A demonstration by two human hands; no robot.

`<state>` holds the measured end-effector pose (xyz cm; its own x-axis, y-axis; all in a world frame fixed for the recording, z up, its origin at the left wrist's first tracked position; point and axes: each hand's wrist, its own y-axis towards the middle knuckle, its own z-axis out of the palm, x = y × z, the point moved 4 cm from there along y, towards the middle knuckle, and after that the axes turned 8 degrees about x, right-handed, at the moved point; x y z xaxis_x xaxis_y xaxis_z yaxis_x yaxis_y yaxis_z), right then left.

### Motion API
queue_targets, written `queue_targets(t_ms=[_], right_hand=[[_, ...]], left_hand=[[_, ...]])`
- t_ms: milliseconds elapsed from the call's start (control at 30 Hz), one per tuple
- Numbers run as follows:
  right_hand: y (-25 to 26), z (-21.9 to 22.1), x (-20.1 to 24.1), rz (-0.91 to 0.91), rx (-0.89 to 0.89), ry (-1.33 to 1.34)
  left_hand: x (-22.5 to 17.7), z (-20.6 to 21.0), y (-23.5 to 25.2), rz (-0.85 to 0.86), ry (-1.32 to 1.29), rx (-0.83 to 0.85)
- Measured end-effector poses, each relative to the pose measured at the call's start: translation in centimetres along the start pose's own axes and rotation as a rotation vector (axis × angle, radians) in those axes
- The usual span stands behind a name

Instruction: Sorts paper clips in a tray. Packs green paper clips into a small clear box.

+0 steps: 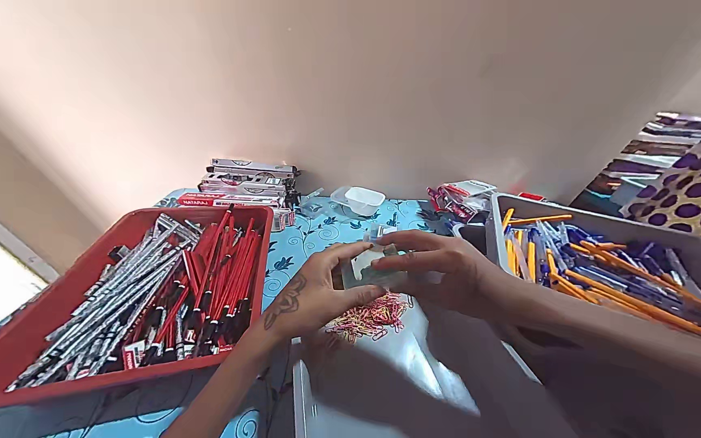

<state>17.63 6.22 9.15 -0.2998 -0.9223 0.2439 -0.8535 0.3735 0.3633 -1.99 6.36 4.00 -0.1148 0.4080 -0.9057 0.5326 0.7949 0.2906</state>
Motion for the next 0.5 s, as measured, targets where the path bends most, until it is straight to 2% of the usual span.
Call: queue_targets(t_ms=[100, 200, 267, 367, 433, 467, 500], right_hand=[[1.4, -0.1, -0.3, 0.058, 0.101, -0.005], [3.2, -0.4, -1.4, 0.242, 0.297, 0.109], [4.6, -1.0, -3.8, 0.38, 0.359, 0.139], [6.5, -1.4, -9.1, 0.613, 0.447, 0.026], [7.3, -0.5, -11.9, 0.735, 0.573, -0.024], [7.4, 0.4, -13.0, 0.765, 0.659, -0.065], [6.9, 1.8, -14.8, 0.705, 0.722, -0.156]], left_hand=[[0.1, -0.5, 0.1, -0.022, -0.018, -0.115], [0.5, -0.8, 0.1, -0.091, 0.068, -0.179], [0.8, -0.9, 0.2, -0.134, 0.134, -0.212], [1.5, -1.1, 0.4, -0.148, 0.208, -0.271], [1.9, -1.3, 0.4, -0.157, 0.227, -0.299], [2.0, -1.5, 0.4, -0.158, 0.233, -0.312], [2.1, -1.5, 0.3, -0.16, 0.239, -0.325]])
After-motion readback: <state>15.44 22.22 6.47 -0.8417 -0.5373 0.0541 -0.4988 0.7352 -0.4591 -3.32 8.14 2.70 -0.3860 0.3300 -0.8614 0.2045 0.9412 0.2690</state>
